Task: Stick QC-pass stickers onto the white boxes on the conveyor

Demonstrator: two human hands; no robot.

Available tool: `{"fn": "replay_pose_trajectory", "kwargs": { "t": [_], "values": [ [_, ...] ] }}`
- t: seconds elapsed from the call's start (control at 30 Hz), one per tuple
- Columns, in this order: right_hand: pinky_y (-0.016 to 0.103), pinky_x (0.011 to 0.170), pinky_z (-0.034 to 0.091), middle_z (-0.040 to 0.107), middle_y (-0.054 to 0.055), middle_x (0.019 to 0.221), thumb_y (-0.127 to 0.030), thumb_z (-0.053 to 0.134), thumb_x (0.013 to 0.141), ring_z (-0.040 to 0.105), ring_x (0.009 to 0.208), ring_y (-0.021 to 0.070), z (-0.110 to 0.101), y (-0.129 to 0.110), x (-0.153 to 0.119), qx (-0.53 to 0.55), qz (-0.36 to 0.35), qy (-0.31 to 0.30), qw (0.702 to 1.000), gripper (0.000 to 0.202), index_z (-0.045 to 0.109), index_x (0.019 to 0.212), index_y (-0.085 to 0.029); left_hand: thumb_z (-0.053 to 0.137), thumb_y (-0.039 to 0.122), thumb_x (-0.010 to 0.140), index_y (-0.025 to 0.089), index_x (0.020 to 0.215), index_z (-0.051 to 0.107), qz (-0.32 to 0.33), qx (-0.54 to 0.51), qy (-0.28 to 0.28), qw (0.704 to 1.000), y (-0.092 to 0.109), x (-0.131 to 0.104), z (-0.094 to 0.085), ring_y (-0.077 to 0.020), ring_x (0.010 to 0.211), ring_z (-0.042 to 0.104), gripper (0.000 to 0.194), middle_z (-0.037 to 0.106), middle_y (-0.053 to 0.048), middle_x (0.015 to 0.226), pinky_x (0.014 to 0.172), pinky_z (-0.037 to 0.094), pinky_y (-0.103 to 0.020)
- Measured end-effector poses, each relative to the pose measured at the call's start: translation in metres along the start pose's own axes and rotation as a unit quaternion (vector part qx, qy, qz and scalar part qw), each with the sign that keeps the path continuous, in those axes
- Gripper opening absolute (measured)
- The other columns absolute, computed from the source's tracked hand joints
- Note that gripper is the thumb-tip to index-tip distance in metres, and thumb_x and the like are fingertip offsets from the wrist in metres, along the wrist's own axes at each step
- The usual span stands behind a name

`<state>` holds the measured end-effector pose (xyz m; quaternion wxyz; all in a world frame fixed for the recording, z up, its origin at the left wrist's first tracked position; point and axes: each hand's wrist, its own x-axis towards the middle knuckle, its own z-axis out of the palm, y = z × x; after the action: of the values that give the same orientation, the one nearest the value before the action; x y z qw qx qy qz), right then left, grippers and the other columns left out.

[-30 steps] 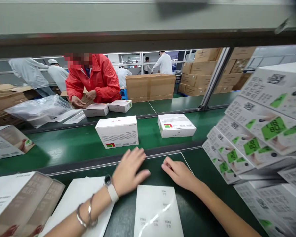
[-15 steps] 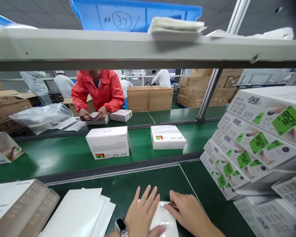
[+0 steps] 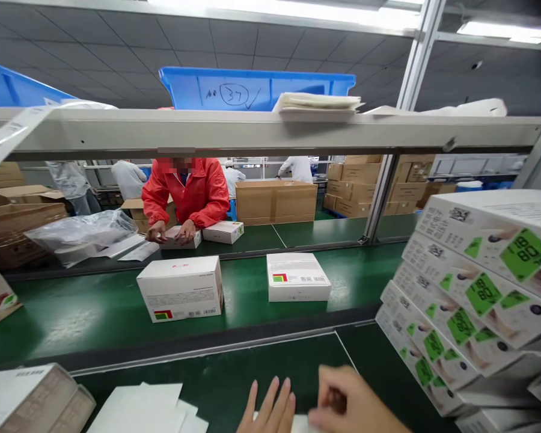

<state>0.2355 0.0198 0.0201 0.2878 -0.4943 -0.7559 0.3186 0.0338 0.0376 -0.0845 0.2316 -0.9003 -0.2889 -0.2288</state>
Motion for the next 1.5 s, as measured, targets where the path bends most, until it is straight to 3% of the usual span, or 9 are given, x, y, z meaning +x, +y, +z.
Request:
{"fn": "replay_pose_trajectory", "kwargs": {
  "t": [0.1,0.23,0.33,0.47,0.6,0.77,1.1,1.3,1.5],
  "values": [
    [0.019,0.043,0.028,0.04,-0.006,0.049,-0.045,0.058,0.068,0.035,0.045,0.007,-0.042,-0.005,0.039,0.044,0.001,0.067,0.997,0.034,0.042,0.057,-0.018,0.036,0.039,0.087,0.019,0.13,0.031,0.036,-0.018,-0.045,0.998,-0.021,0.026,-0.032,-0.0214,0.114,0.042,0.047,0.037,-0.002,0.13,0.093,0.037,-0.034],
    [0.019,0.045,0.027,0.04,-0.006,0.05,-0.047,0.059,0.064,0.037,0.048,0.0083,-0.079,0.027,0.107,0.024,-0.002,0.129,0.991,0.035,0.042,0.057,-0.018,0.032,0.041,0.087,0.022,0.135,0.016,-0.013,-0.041,-0.11,0.993,-0.068,0.079,-0.065,-0.0283,0.125,0.019,0.053,0.017,-0.001,0.139,0.097,0.027,-0.048],
    [0.019,0.046,0.028,0.045,-0.004,0.052,-0.047,0.06,0.062,0.041,0.05,0.009,-0.087,0.055,0.147,-0.04,0.015,0.129,0.991,0.034,0.045,0.055,-0.017,0.033,0.035,0.088,0.025,0.135,0.014,-0.036,-0.051,-0.117,0.991,-0.105,0.11,-0.061,-0.0269,0.127,0.009,0.052,0.014,0.002,0.14,0.099,0.018,-0.051],
    [0.019,0.047,0.029,0.052,-0.002,0.058,-0.046,0.061,0.062,0.045,0.054,0.0102,-0.083,0.072,0.175,-0.101,0.025,0.098,0.99,0.031,0.051,0.058,-0.017,0.037,0.037,0.086,0.027,0.134,0.016,-0.026,-0.077,-0.137,0.987,-0.142,0.128,-0.028,-0.0262,0.127,0.01,0.054,0.018,0.003,0.139,0.099,0.017,-0.053],
    [0.019,0.048,0.029,0.057,-0.001,0.063,-0.048,0.06,0.062,0.048,0.057,0.011,-0.079,0.071,0.185,-0.139,0.031,0.072,0.987,0.032,0.054,0.061,-0.018,0.04,0.04,0.084,0.028,0.134,0.017,-0.023,-0.1,-0.147,0.984,-0.159,0.132,0.0,-0.0273,0.126,0.015,0.056,0.022,0.001,0.138,0.098,0.018,-0.053],
    [0.019,0.048,0.027,0.06,-0.002,0.065,-0.051,0.057,0.064,0.05,0.058,0.0117,-0.069,0.06,0.194,-0.206,0.038,0.056,0.976,0.032,0.054,0.063,-0.019,0.042,0.039,0.084,0.029,0.133,0.019,-0.017,-0.097,-0.144,0.985,-0.164,0.13,0.012,-0.0289,0.125,0.019,0.055,0.026,-0.001,0.137,0.097,0.019,-0.054],
    [0.022,0.05,0.029,0.064,0.002,0.068,-0.048,0.044,0.078,0.058,0.062,0.0176,-0.064,0.048,0.195,-0.378,0.005,0.105,0.92,0.031,0.057,0.08,-0.021,0.046,0.029,0.082,0.031,0.128,0.029,-0.026,-0.061,-0.151,0.986,-0.178,0.114,0.01,-0.0275,0.118,0.03,0.049,0.032,0.001,0.134,0.093,0.026,-0.049],
    [0.024,0.056,0.036,0.068,0.006,0.079,-0.064,0.049,0.066,0.061,0.073,0.0232,-0.036,0.047,0.199,-0.393,-0.122,-0.003,0.911,0.062,0.051,0.113,-0.023,0.048,0.03,0.081,0.034,0.127,0.032,-0.011,-0.037,-0.135,0.99,-0.193,0.108,0.006,-0.025,0.107,0.039,0.049,0.038,0.001,0.13,0.086,0.032,-0.041],
    [0.025,0.058,0.039,0.068,0.01,0.08,-0.059,0.044,0.074,0.062,0.074,0.0243,-0.018,0.045,0.213,-0.392,-0.149,-0.018,0.907,0.061,0.049,0.118,-0.017,0.043,0.031,0.085,0.036,0.126,0.032,0.024,0.019,-0.127,0.991,-0.202,0.101,0.007,-0.0241,0.097,0.043,0.043,0.037,0.0,0.13,0.079,0.035,-0.04]
  ]
}}
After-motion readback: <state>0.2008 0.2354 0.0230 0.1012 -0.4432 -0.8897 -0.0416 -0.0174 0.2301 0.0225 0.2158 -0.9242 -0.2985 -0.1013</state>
